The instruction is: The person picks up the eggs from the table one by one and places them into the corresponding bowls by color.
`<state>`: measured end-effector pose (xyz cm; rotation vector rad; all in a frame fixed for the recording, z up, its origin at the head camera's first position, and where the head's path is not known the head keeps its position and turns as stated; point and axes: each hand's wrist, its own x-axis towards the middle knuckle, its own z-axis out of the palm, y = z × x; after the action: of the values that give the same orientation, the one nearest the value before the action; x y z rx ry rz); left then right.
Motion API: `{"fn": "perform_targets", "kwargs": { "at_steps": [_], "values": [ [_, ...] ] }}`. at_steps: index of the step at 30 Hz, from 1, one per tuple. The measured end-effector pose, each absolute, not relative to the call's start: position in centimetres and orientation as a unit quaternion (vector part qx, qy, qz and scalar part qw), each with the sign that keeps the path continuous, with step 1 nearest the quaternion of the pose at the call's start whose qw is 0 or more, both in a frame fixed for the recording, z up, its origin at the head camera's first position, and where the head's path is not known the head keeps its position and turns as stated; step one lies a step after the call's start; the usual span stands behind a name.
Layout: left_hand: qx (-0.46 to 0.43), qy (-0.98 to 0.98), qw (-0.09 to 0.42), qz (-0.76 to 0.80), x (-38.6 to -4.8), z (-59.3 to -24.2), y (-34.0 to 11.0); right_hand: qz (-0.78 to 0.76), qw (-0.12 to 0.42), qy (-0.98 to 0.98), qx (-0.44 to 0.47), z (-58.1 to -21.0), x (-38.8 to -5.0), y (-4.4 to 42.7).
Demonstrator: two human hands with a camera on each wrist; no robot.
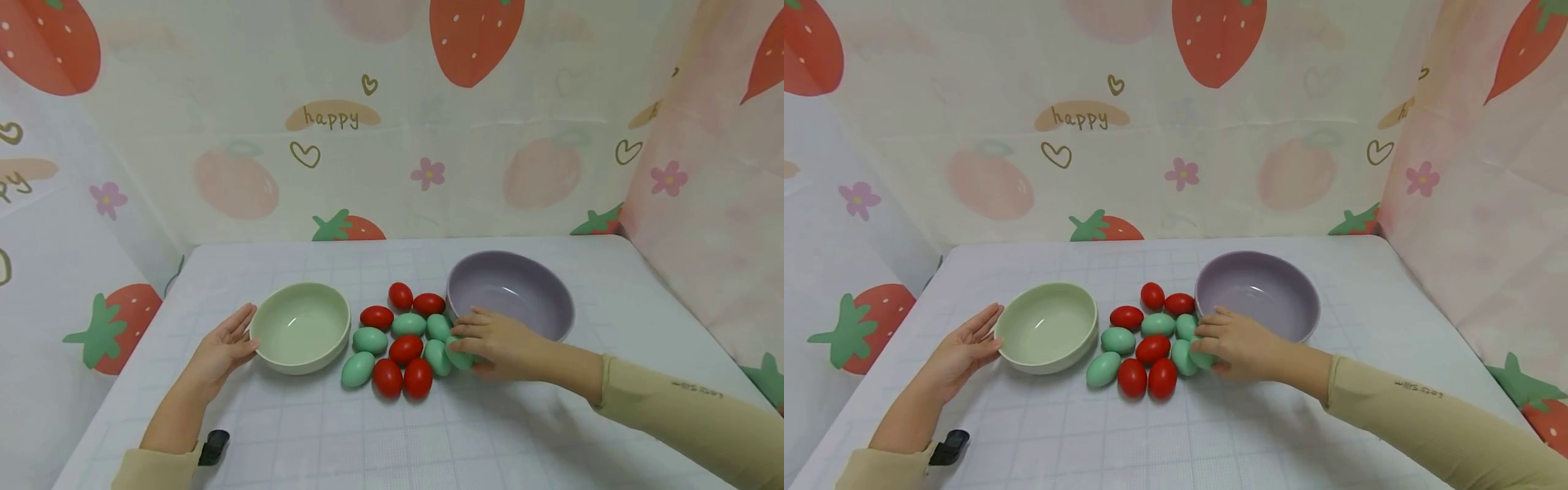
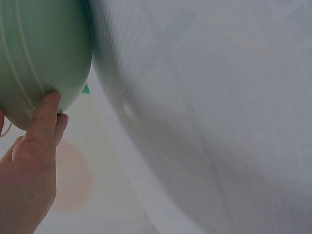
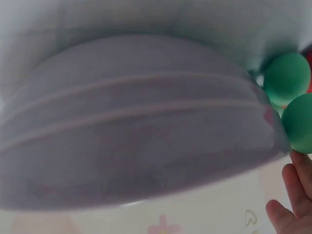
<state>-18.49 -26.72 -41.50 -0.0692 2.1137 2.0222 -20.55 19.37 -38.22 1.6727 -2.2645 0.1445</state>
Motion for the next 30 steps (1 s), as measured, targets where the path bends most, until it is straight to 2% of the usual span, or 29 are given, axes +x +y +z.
{"fn": "perform_targets", "kwargs": {
  "at_steps": [6, 13, 17, 30],
  "values": [
    [-0.025, 0.72, 0.104, 0.686, -18.4, -41.4, -26.8, 0.201, 0.1, -0.83, 0.511, -37.5, -20.8, 19.2],
    [-0.023, 0.721, 0.1, 0.685, -18.5, -41.4, -26.9, 0.422, -0.04, -0.828, 0.368, -36.0, -20.8, 18.8],
    [-0.025, 0.719, 0.101, 0.687, -18.4, -41.4, -26.9, 0.508, -0.1, -0.805, 0.288, -35.2, -21.0, 18.3],
    [-0.021, 0.716, 0.106, 0.69, -18.6, -41.7, -26.6, 0.634, -0.194, -0.74, 0.117, -35.1, -20.9, 17.0]
  ]
}}
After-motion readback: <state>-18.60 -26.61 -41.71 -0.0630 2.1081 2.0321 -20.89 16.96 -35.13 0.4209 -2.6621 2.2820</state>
